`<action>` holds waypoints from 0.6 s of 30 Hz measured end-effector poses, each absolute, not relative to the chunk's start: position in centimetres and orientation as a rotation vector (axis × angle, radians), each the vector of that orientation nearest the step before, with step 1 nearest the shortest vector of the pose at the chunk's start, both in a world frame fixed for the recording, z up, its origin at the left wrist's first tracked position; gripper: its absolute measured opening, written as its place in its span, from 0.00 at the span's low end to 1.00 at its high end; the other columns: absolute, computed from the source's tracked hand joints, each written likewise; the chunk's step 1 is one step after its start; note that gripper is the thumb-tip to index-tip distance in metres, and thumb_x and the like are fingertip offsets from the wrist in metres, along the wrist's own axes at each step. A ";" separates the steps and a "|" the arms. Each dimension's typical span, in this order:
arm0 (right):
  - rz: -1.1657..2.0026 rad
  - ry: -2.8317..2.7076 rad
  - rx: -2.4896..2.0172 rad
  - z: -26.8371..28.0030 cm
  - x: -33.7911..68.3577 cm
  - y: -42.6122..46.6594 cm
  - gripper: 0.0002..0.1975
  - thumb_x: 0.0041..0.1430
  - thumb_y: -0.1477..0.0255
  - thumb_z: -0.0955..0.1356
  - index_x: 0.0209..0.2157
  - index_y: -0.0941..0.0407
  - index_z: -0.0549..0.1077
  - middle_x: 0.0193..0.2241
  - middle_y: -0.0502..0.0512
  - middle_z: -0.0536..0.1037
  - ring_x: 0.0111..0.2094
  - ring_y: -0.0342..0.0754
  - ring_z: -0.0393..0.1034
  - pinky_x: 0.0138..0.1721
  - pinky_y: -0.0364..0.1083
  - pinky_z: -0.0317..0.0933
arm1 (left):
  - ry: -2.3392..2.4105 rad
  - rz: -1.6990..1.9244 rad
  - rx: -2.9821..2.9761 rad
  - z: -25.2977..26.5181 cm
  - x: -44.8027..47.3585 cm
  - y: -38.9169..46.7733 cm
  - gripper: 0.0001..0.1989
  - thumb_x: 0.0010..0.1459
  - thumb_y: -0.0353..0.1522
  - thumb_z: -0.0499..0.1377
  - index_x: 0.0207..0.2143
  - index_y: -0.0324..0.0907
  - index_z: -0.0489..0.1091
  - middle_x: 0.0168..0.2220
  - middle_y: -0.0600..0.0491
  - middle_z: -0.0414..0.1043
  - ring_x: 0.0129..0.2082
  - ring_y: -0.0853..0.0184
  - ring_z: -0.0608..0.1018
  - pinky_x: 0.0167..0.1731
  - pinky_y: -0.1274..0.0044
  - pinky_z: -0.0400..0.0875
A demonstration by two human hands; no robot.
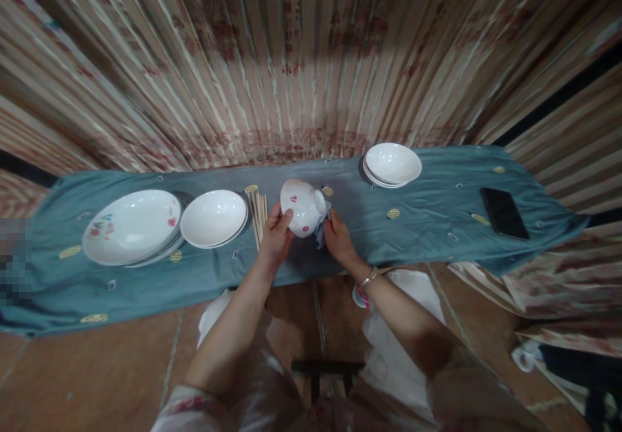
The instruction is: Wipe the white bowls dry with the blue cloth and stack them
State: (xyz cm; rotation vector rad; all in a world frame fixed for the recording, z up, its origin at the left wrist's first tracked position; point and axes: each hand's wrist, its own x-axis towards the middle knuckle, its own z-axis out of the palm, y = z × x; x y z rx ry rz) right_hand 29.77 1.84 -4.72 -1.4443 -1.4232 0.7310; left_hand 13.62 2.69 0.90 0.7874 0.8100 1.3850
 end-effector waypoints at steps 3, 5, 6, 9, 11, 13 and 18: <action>0.662 -1.500 -1.398 -5.2 28.6 0.1 0.31 0.67 0.66 0.59 0.69 0.59 0.57 0.66 0.66 0.67 0.69 0.55 0.61 0.70 0.60 0.54 | 0.819 1.404 0.756 0.9 13.6 2.8 0.21 0.49 0.40 0.73 0.43 0.44 0.75 0.43 0.52 0.82 0.45 0.61 0.82 0.49 0.69 0.77; 0.638 -1.579 -1.406 -5.7 27.9 -1.0 0.35 0.68 0.67 0.59 0.73 0.63 0.48 0.72 0.70 0.57 0.74 0.56 0.49 0.73 0.62 0.47 | 0.824 1.413 0.729 1.0 13.6 2.9 0.20 0.48 0.39 0.73 0.42 0.44 0.75 0.42 0.52 0.82 0.43 0.62 0.82 0.47 0.71 0.77; 0.623 -1.613 -1.418 -6.0 27.6 -1.4 0.36 0.69 0.67 0.59 0.73 0.63 0.44 0.73 0.70 0.52 0.75 0.56 0.44 0.74 0.62 0.45 | 0.824 1.416 0.715 1.1 13.6 2.9 0.20 0.48 0.39 0.74 0.42 0.44 0.75 0.41 0.53 0.82 0.43 0.62 0.82 0.47 0.72 0.77; 0.522 -1.716 -1.418 -6.3 26.7 -2.5 0.38 0.72 0.69 0.57 0.74 0.64 0.33 0.75 0.73 0.41 0.77 0.58 0.32 0.74 0.65 0.42 | 0.817 1.422 0.670 1.4 13.6 2.9 0.20 0.48 0.36 0.74 0.43 0.44 0.74 0.41 0.53 0.82 0.43 0.63 0.82 0.46 0.73 0.77; 0.420 -1.780 -1.379 -5.9 26.3 -2.9 0.39 0.72 0.72 0.56 0.74 0.62 0.27 0.76 0.72 0.34 0.77 0.60 0.28 0.74 0.67 0.43 | 0.816 1.417 0.638 1.5 13.6 2.9 0.20 0.48 0.35 0.73 0.43 0.44 0.74 0.40 0.53 0.81 0.43 0.63 0.82 0.45 0.73 0.77; 0.322 -1.831 -1.333 -5.3 26.0 -3.2 0.40 0.72 0.76 0.56 0.74 0.59 0.23 0.76 0.70 0.29 0.77 0.61 0.27 0.73 0.69 0.45 | 0.814 1.410 0.619 1.6 13.7 2.8 0.19 0.49 0.35 0.73 0.42 0.43 0.73 0.40 0.53 0.81 0.44 0.62 0.82 0.45 0.73 0.78; 0.162 -1.945 -1.292 -4.3 25.9 -3.3 0.43 0.68 0.82 0.59 0.74 0.60 0.25 0.76 0.72 0.34 0.76 0.65 0.32 0.71 0.71 0.51 | 0.810 1.424 0.664 1.5 13.9 2.8 0.19 0.50 0.35 0.72 0.43 0.44 0.73 0.40 0.55 0.80 0.40 0.66 0.81 0.44 0.75 0.77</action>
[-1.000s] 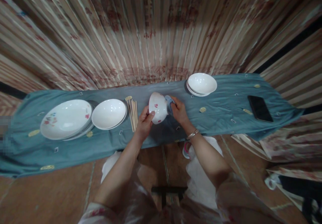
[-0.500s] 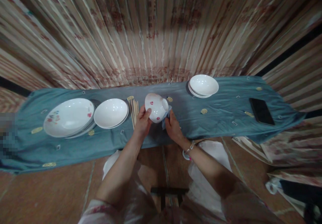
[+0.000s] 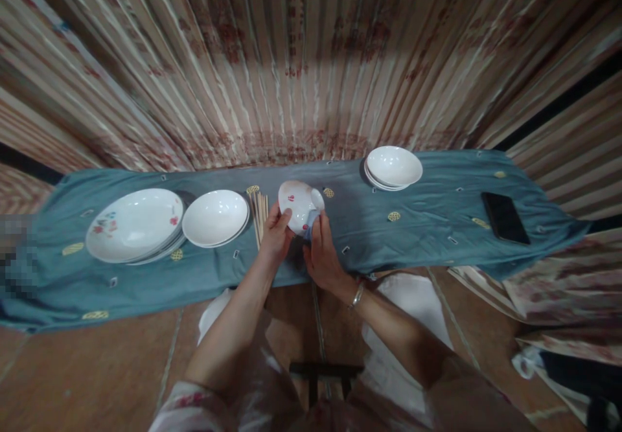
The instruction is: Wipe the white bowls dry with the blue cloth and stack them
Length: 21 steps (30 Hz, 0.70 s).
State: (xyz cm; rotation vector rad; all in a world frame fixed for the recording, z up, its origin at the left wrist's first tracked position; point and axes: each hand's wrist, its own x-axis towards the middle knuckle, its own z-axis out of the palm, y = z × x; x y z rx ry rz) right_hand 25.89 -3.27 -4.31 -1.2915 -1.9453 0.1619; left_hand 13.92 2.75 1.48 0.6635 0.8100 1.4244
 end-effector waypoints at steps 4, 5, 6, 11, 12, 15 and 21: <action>0.117 -2.072 -1.186 -3.5 26.1 -2.8 0.39 0.68 0.80 0.59 0.74 0.65 0.35 0.74 0.75 0.47 0.76 0.64 0.36 0.71 0.71 0.50 | 0.840 1.401 0.785 1.1 14.1 2.7 0.20 0.51 0.38 0.71 0.45 0.45 0.73 0.41 0.53 0.81 0.43 0.65 0.81 0.46 0.74 0.75; 0.110 -2.088 -1.151 -3.2 26.2 -2.6 0.38 0.69 0.79 0.58 0.75 0.65 0.36 0.74 0.74 0.49 0.76 0.62 0.36 0.72 0.70 0.50 | 0.844 1.392 0.807 1.1 14.1 2.6 0.20 0.52 0.39 0.70 0.46 0.45 0.73 0.41 0.52 0.81 0.45 0.63 0.81 0.47 0.73 0.75; 0.109 -2.097 -1.122 -2.8 26.3 -2.4 0.37 0.69 0.78 0.57 0.75 0.64 0.37 0.74 0.73 0.49 0.77 0.60 0.35 0.72 0.69 0.49 | 0.844 1.384 0.823 1.1 14.1 2.6 0.21 0.52 0.39 0.70 0.46 0.45 0.73 0.42 0.51 0.81 0.46 0.62 0.81 0.48 0.72 0.75; 0.149 -2.104 -1.108 -1.3 26.7 -1.2 0.34 0.72 0.70 0.57 0.74 0.62 0.42 0.74 0.68 0.51 0.77 0.58 0.36 0.74 0.67 0.46 | 0.808 1.372 0.856 1.1 14.2 2.4 0.21 0.52 0.39 0.70 0.48 0.44 0.73 0.47 0.49 0.80 0.50 0.61 0.80 0.51 0.71 0.74; 0.147 -2.106 -1.105 -1.1 26.8 -1.0 0.34 0.72 0.68 0.57 0.74 0.62 0.44 0.74 0.69 0.52 0.76 0.58 0.37 0.74 0.67 0.46 | 0.806 1.373 0.870 1.1 14.2 2.4 0.21 0.53 0.39 0.69 0.48 0.45 0.73 0.47 0.49 0.80 0.50 0.61 0.80 0.51 0.70 0.74; 0.141 -2.115 -1.103 -0.6 26.9 -0.2 0.33 0.73 0.65 0.58 0.73 0.64 0.48 0.73 0.70 0.55 0.76 0.58 0.40 0.74 0.65 0.46 | 0.821 1.378 0.931 1.1 14.2 2.4 0.17 0.54 0.38 0.68 0.46 0.46 0.75 0.47 0.50 0.80 0.52 0.61 0.79 0.53 0.71 0.73; 0.129 -2.126 -1.098 1.2 27.4 1.6 0.29 0.73 0.67 0.56 0.71 0.62 0.58 0.71 0.67 0.60 0.75 0.55 0.47 0.74 0.62 0.47 | 0.836 1.351 0.989 1.0 14.4 2.2 0.18 0.55 0.37 0.67 0.48 0.44 0.75 0.50 0.49 0.79 0.56 0.60 0.76 0.57 0.70 0.70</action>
